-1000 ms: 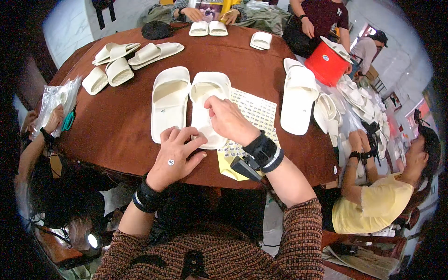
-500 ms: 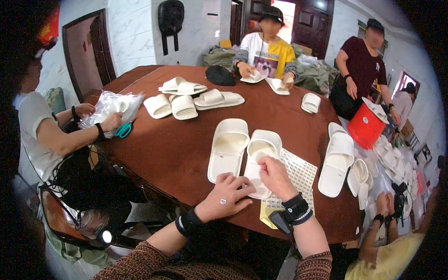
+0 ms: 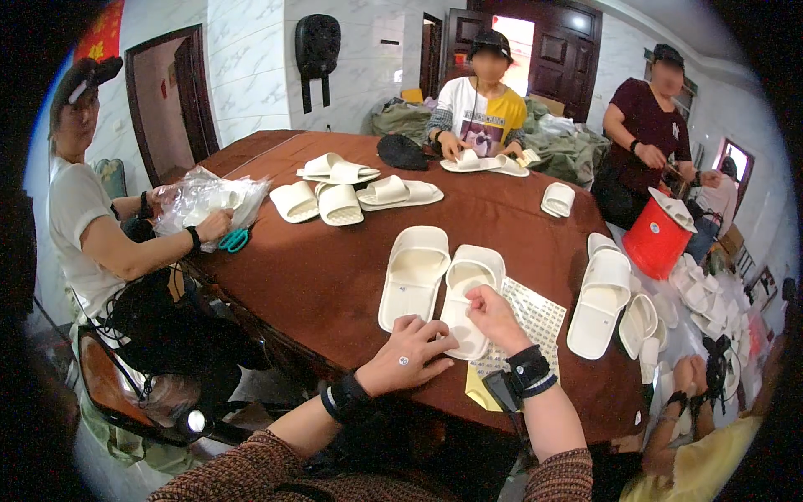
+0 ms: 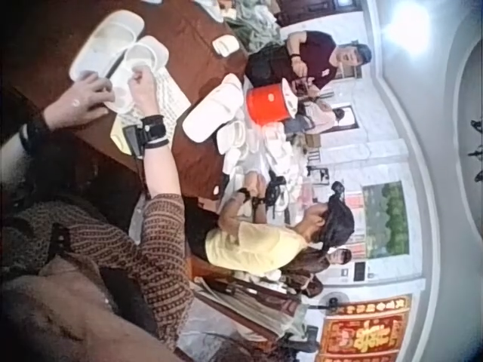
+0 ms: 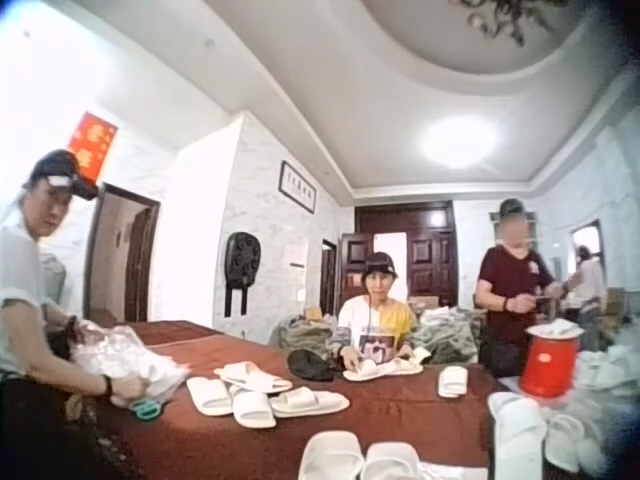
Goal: Sorting white slippers by size and applying size stickers to them.
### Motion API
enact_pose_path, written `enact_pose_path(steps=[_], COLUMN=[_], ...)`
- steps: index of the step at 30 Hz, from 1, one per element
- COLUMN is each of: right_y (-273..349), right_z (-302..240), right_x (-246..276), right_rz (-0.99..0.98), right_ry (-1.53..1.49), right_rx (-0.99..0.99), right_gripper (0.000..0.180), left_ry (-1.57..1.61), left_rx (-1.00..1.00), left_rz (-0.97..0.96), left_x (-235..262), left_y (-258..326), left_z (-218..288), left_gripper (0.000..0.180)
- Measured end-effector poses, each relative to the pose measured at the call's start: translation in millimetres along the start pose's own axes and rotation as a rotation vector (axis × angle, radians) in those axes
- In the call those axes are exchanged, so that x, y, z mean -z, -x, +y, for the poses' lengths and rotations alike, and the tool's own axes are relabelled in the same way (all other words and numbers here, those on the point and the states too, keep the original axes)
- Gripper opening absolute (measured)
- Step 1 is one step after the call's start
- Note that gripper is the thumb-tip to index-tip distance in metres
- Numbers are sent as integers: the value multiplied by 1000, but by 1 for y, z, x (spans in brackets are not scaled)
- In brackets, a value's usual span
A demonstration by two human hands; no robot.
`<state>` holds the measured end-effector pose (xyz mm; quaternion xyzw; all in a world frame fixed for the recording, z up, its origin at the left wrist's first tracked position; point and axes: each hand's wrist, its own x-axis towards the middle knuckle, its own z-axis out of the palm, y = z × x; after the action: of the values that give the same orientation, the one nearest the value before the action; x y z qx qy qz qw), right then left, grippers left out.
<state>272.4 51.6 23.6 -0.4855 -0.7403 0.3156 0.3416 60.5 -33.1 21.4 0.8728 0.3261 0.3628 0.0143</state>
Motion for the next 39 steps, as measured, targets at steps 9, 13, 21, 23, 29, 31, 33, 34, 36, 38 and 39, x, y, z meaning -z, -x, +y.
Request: enact_pose_path(steps=[9, 13, 21, 23, 29, 31, 33, 34, 36, 38, 39], right_y=[-2, -1, -1, 0, 0, 1, 2, 1, -9, -16, -19], right_z=[4, 4, 9, 8, 16, 12, 10, 11, 18, 28, 37], right_x=[-3, -6, -8, -10, -16, -13, -6, -2, -2, 7, 13], right_rz=[45, 77, 150, 174, 313, 378, 427, 431, 556, 608, 658], right_ry=[-35, -14, 46, 50, -82, -174, -295, -329, -270, -261, -233], right_rx=[6, 8, 49, 62, 121, 113, 107, 92, 147, 129, 123], right_gripper=[24, 24, 23, 24, 18, 18, 16, 15, 16, 16, 18], left_ry=[1, -2, -9, -11, -38, -20, 33, 90, 210, 241, 143], left_rx=[15, 16, 36, 45, 42, 27, 35, 25, 74, 69, 9], left_rz=[15, -21, -28, -43, -47, -58, -45, -16, 42, 37, 63], left_x=[0, 2, -1, -1, 1, -1, 0, 0, 9, 31, 39], left_y=[-1, -3, -4, -3, -1, 0, -2, -3, -4, -25, -37], left_z=[1, 2, 3, 4, 8, 4, 1, -4, -10, -13, -21], left_gripper=[26, 26, 26, 26, 28, 26, 22, 20, 20, 21, 21])
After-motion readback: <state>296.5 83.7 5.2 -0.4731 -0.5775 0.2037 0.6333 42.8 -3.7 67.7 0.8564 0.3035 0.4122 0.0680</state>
